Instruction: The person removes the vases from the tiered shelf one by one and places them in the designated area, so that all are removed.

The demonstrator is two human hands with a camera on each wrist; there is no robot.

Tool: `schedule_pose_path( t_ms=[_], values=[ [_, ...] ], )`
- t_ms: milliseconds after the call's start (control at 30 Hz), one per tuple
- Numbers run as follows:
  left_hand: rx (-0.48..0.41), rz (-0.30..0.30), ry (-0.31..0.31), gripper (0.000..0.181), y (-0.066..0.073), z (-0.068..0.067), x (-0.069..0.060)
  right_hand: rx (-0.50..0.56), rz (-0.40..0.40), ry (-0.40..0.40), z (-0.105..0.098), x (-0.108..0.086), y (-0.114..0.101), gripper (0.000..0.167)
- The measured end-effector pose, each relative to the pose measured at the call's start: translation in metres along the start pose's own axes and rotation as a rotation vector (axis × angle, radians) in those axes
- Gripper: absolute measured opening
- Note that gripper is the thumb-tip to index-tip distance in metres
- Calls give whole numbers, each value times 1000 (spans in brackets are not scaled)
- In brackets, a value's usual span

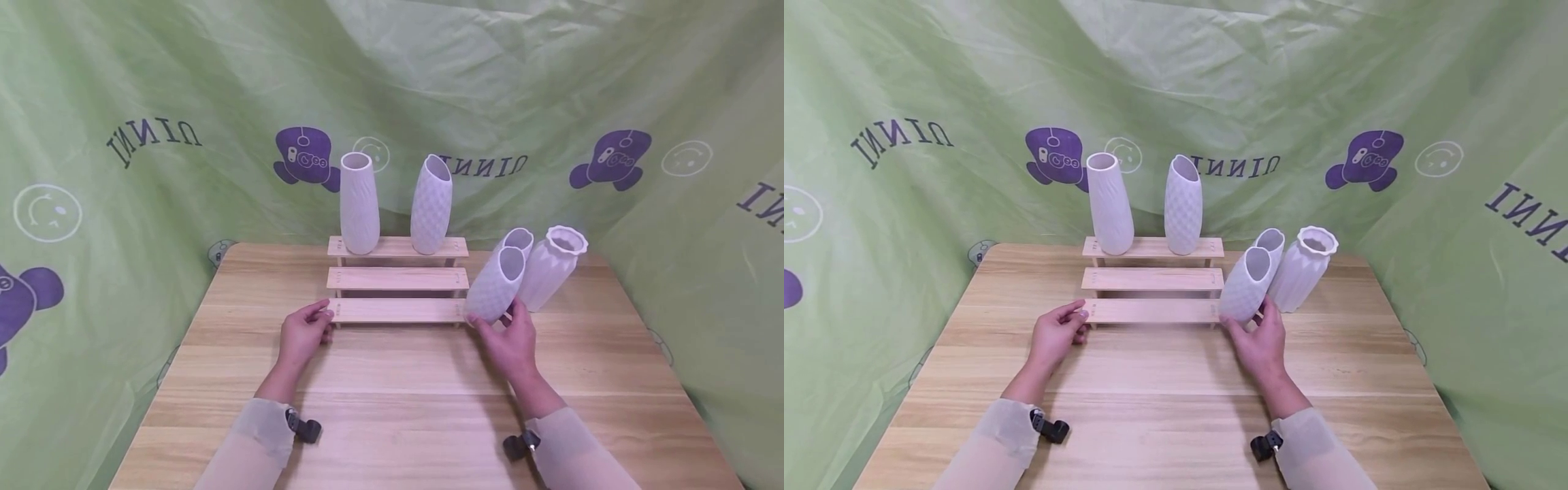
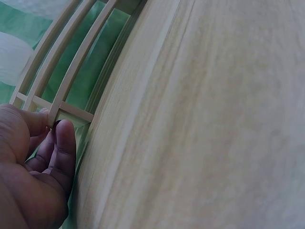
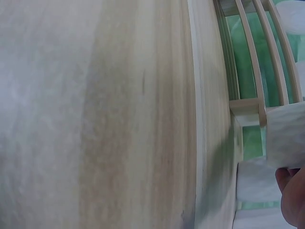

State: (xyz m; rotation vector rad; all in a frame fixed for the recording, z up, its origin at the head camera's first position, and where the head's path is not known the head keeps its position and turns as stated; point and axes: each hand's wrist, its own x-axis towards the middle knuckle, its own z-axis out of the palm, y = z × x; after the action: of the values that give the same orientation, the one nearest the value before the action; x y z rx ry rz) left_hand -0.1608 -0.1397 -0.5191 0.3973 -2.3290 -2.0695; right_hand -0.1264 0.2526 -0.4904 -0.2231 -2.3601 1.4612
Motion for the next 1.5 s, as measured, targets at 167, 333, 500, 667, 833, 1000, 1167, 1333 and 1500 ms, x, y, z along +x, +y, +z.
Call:
schedule_pose_path(
  t_ms=[167, 333, 500, 667, 833, 1000, 1167, 1333, 1500],
  values=[
    [5, -2, -3, 36, -1, 0, 1, -3, -5, 22, -3, 1, 2, 84],
    [6, -2, 2, 35, 0, 0, 1, -13, 0, 28, -6, 2, 5, 86],
    [-5, 7, 6, 35, 0, 0, 1, -13, 41, 14, -8, 1, 8, 92],
    [-3, 14, 9, 35, 0, -1, 0, -13, 81, -1, -9, 1, 13, 95],
    [5, 11, 7, 35, 0, 0, 0, -42, 95, 0, -9, 3, 17, 94],
    [12, 7, 0, 35, -1, 0, 0, -69, 87, 7, -9, 6, 23, 93],
    [8, 6, -1, 36, -2, -1, 1, -95, 84, 12, -11, 8, 27, 93],
    [5, 9, 4, 35, -2, 0, 1, -107, 92, 14, -11, 9, 28, 90],
    [4, 15, 6, 34, -2, 0, 1, -116, 83, 25, -11, 8, 29, 88]
  ],
)
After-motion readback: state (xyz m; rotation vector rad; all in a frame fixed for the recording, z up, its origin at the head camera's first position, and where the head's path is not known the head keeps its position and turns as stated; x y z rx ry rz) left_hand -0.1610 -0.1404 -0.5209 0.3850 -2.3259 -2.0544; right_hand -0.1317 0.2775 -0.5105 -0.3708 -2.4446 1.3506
